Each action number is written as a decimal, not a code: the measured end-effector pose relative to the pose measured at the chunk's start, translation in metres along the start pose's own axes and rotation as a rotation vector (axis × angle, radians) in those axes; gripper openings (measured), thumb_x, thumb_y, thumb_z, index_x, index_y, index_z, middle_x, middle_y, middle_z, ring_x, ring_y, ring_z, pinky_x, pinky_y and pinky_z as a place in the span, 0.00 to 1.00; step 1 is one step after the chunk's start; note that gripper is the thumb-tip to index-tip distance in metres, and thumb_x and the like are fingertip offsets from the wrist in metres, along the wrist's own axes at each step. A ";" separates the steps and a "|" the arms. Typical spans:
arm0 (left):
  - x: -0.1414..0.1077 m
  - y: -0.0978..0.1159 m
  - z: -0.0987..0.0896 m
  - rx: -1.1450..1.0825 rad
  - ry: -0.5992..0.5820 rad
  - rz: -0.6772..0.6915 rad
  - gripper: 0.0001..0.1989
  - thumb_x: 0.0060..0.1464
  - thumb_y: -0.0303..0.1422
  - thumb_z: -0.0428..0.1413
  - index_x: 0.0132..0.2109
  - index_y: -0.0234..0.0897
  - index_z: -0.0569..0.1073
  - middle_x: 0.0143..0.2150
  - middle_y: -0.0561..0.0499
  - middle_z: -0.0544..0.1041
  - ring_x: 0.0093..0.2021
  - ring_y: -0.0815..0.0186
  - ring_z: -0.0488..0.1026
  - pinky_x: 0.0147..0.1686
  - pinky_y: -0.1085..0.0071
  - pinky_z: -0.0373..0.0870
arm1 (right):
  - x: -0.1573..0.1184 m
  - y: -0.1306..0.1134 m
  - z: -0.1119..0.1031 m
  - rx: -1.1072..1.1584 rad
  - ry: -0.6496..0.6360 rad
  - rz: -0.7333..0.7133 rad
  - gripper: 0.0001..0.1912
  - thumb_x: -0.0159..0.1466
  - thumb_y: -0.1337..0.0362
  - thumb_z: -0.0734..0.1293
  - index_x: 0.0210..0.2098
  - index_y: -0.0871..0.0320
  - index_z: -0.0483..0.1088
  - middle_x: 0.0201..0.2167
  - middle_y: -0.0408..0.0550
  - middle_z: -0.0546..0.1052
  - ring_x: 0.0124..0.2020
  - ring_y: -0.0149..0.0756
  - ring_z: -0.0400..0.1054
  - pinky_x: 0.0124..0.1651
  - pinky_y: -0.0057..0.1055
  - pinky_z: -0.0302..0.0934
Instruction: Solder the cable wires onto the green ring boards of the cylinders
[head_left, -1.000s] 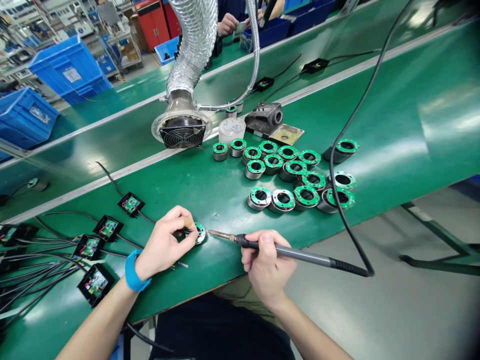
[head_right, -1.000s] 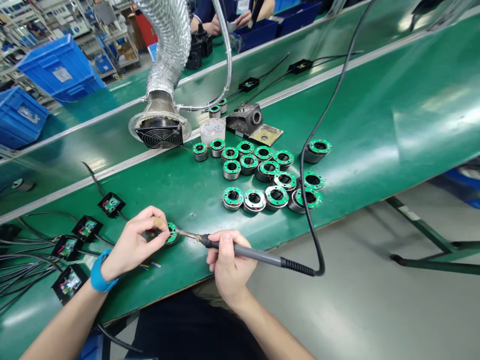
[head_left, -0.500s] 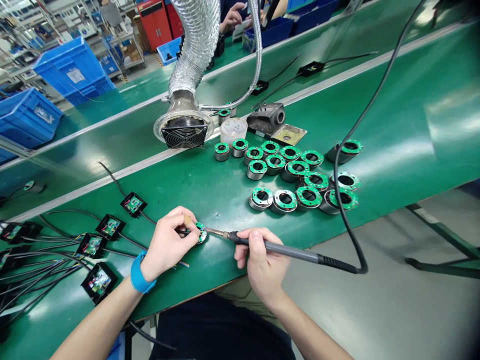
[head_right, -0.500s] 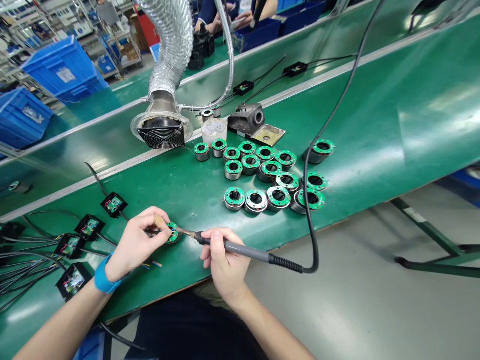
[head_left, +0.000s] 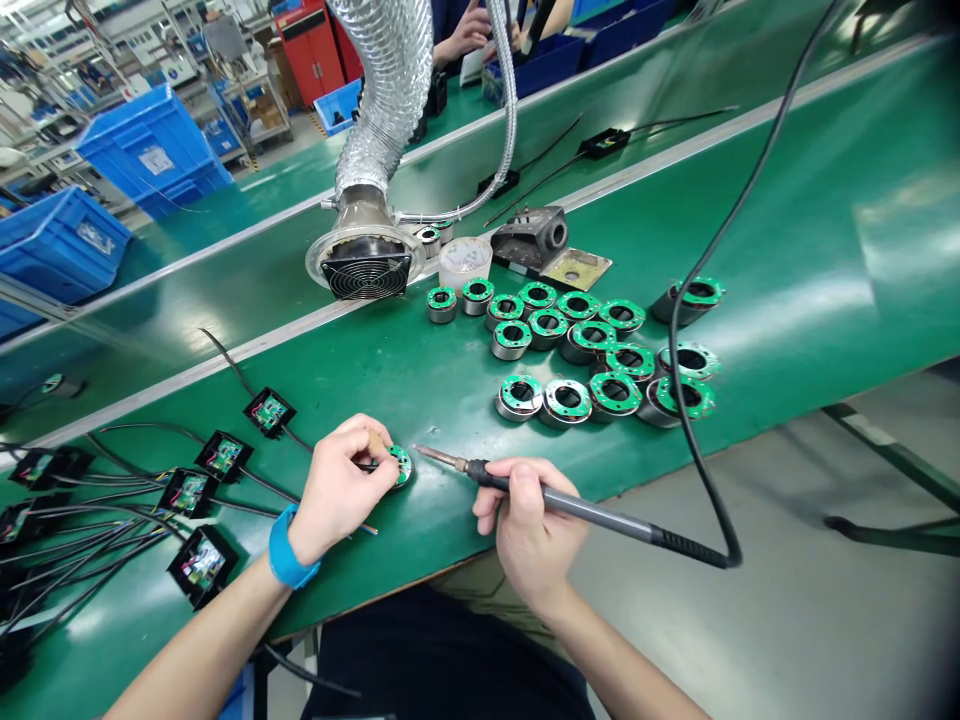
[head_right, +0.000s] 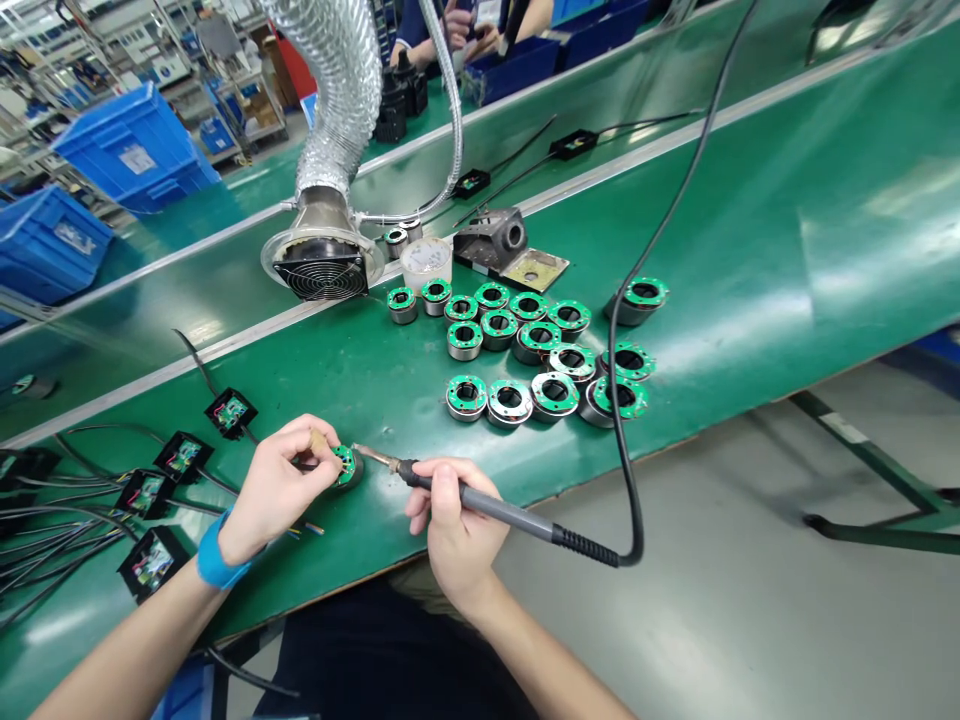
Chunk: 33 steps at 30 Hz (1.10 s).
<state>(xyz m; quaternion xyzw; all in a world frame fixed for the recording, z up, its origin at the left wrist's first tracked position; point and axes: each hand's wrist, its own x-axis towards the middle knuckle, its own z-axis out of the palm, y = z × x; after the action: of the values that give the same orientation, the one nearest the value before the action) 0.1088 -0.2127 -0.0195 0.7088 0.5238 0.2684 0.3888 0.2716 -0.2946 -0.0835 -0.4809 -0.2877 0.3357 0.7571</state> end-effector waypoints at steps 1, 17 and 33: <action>0.000 0.000 0.000 0.004 -0.002 0.004 0.08 0.47 0.26 0.59 0.22 0.34 0.71 0.35 0.50 0.74 0.26 0.73 0.63 0.26 0.74 0.58 | 0.000 0.001 0.000 -0.002 0.002 -0.001 0.15 0.74 0.58 0.65 0.34 0.57 0.76 0.17 0.37 0.75 0.12 0.25 0.66 0.14 0.18 0.60; -0.002 -0.002 -0.006 0.058 -0.027 0.046 0.09 0.51 0.27 0.58 0.24 0.35 0.69 0.36 0.49 0.75 0.30 0.70 0.67 0.28 0.73 0.60 | 0.079 0.001 -0.017 -0.982 -0.181 -0.740 0.23 0.73 0.67 0.65 0.66 0.55 0.65 0.55 0.61 0.75 0.55 0.50 0.74 0.54 0.45 0.73; -0.012 -0.025 -0.012 0.124 -0.060 0.015 0.20 0.43 0.33 0.68 0.46 0.39 0.75 0.40 0.51 0.80 0.30 0.68 0.69 0.29 0.71 0.65 | 0.078 0.024 -0.033 -1.060 -0.288 -0.846 0.26 0.74 0.54 0.60 0.66 0.60 0.66 0.54 0.63 0.74 0.48 0.56 0.75 0.51 0.48 0.70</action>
<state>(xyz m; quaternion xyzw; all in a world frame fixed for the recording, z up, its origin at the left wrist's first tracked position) 0.0825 -0.2175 -0.0335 0.7432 0.5222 0.2172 0.3575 0.3387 -0.2437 -0.1094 -0.5832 -0.6733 -0.1137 0.4400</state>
